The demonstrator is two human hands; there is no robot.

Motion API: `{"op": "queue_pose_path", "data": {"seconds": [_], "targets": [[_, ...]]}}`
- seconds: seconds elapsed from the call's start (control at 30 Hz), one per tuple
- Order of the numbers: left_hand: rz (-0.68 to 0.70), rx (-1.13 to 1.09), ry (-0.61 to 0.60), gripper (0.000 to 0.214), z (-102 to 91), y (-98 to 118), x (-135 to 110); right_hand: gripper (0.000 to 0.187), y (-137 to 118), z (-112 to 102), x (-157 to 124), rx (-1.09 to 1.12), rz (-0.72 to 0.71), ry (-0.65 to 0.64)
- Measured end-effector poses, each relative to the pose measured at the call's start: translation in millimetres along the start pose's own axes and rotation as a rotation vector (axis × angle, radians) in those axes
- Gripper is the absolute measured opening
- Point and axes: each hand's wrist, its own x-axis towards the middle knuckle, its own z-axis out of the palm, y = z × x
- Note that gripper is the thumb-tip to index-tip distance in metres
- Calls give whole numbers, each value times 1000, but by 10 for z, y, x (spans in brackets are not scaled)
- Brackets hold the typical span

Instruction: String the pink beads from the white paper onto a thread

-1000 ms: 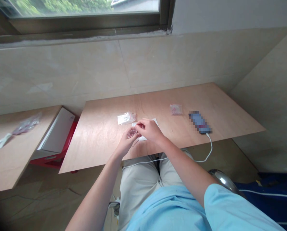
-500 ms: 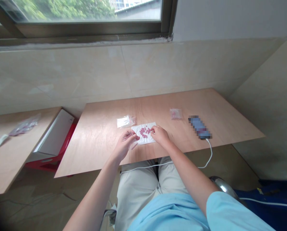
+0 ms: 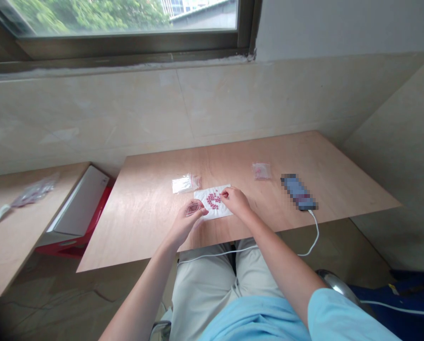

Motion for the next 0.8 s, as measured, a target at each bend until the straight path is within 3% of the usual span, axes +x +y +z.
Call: {"op": "queue_pose_path", "data": {"seconds": [0.17, 0.3, 0.37, 0.53, 0.7, 0.8], "targets": [[0, 58, -12, 26, 33, 11, 6, 30, -416, -225, -91, 454, 60, 221], [31, 28, -37, 28, 118, 53, -28, 18, -887, -385, -262, 330, -193, -29], [23, -16, -30, 28, 145, 82, -52, 14, -988, -447, -324, 269, -235, -77], [-40, -236, 32, 28, 166, 173, -88, 18, -728, -566, -463, 321, -92, -82], [-30, -440, -1, 35, 288, 315, -83, 21, -267, -573, -763, 404, 7, -226], [-51, -464, -60, 39, 433, 375, -109, 27, -123, -558, -912, 529, 123, -323]]}}
